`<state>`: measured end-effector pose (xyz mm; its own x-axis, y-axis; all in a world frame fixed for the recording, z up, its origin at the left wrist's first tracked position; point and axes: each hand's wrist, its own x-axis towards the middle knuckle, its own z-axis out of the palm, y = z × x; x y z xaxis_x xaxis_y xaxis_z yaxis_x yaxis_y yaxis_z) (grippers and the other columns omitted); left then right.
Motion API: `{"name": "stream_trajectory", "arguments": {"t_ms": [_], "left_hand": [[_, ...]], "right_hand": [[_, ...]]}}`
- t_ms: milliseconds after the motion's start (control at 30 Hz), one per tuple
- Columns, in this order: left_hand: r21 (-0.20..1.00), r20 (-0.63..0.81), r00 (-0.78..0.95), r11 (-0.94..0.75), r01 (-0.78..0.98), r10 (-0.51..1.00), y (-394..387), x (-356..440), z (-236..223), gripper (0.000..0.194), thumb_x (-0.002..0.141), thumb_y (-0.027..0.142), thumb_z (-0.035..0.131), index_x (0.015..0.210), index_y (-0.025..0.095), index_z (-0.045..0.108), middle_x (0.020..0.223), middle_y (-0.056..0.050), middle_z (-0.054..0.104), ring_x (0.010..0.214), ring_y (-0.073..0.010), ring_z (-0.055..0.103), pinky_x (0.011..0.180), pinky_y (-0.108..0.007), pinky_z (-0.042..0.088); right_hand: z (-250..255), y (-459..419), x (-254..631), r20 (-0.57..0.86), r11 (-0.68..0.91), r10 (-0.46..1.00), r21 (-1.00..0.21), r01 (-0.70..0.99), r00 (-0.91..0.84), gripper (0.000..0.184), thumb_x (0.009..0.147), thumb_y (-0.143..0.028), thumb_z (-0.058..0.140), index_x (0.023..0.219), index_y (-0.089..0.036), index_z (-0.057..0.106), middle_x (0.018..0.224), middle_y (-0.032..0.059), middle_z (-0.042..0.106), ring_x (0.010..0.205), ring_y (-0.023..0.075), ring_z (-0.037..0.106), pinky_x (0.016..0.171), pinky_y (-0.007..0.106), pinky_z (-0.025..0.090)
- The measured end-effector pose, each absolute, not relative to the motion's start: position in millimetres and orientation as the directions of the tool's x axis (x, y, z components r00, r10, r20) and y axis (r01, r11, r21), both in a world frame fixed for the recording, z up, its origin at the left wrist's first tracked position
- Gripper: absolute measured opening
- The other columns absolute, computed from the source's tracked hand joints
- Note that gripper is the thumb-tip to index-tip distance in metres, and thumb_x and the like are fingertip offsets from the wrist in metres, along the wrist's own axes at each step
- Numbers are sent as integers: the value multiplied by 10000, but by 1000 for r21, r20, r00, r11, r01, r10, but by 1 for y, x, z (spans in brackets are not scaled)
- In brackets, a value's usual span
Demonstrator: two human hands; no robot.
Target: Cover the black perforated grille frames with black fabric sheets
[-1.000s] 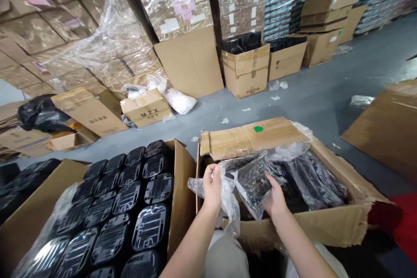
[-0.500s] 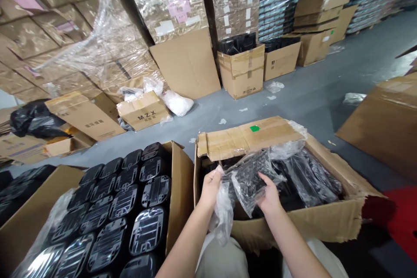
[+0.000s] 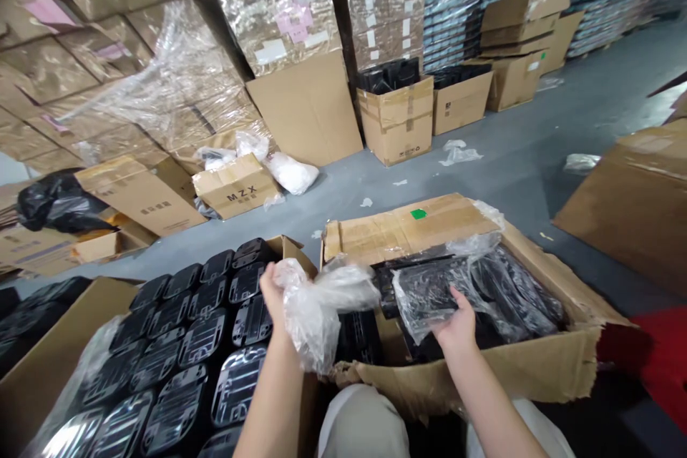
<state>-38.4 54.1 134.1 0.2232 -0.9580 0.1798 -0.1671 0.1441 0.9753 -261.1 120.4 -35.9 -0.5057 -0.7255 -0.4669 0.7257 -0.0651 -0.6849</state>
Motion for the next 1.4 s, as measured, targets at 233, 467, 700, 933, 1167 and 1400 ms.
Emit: {"name": "stream_trajectory", "arguments": {"t_ms": [233,467,700,933,1167,1400], "left_hand": [[770,125,-235,243,-590,-964,89,-74,120,307,640,494,554,627,192,610,643,-67,627,635,-198,562,631,-294,397],[598,-67,-216,134,-790,-974,91,-107,60,177,734,320,477,704,194,598,747,-101,619,679,-227,569,610,-306,378],[924,105,-166,158,-349,-980,79,-88,58,248,762,300,425,545,179,432,600,2,464,597,-118,458,584,-227,349],[996,8,44,4,-87,-999,74,-85,52,312,618,370,610,551,179,373,508,74,337,464,-54,328,472,-175,274],[945,-100,99,-126,-300,-990,64,-72,54,477,516,450,681,848,152,512,665,-7,536,598,-121,489,575,-225,362],[903,-271,-194,-180,-390,-943,51,-50,39,358,540,447,645,608,98,602,602,-40,580,588,-157,511,565,-259,365]], "right_hand": [[-23,123,-242,-408,-171,-733,-664,728,-544,237,681,-383,474,851,-257,582,764,-15,677,749,218,616,699,421,489],[-6,132,-211,-483,-221,-749,-465,858,-454,134,671,-266,525,780,-232,596,690,-32,673,738,182,620,694,347,500],[-8,128,-231,-521,-220,-697,-497,839,-492,110,682,-300,509,741,-245,584,667,-44,672,689,173,624,612,325,502],[-12,125,-225,-467,-182,-767,-500,847,-440,148,697,-336,484,751,-234,577,664,-15,676,698,201,631,626,372,506],[-10,131,-225,-463,-109,-860,-240,964,-213,56,657,-193,516,676,-205,568,646,-16,674,646,167,627,619,322,511],[2,146,-240,-317,35,-945,-322,946,-73,212,683,-365,536,828,-232,616,882,24,682,905,228,588,802,429,444]]}}
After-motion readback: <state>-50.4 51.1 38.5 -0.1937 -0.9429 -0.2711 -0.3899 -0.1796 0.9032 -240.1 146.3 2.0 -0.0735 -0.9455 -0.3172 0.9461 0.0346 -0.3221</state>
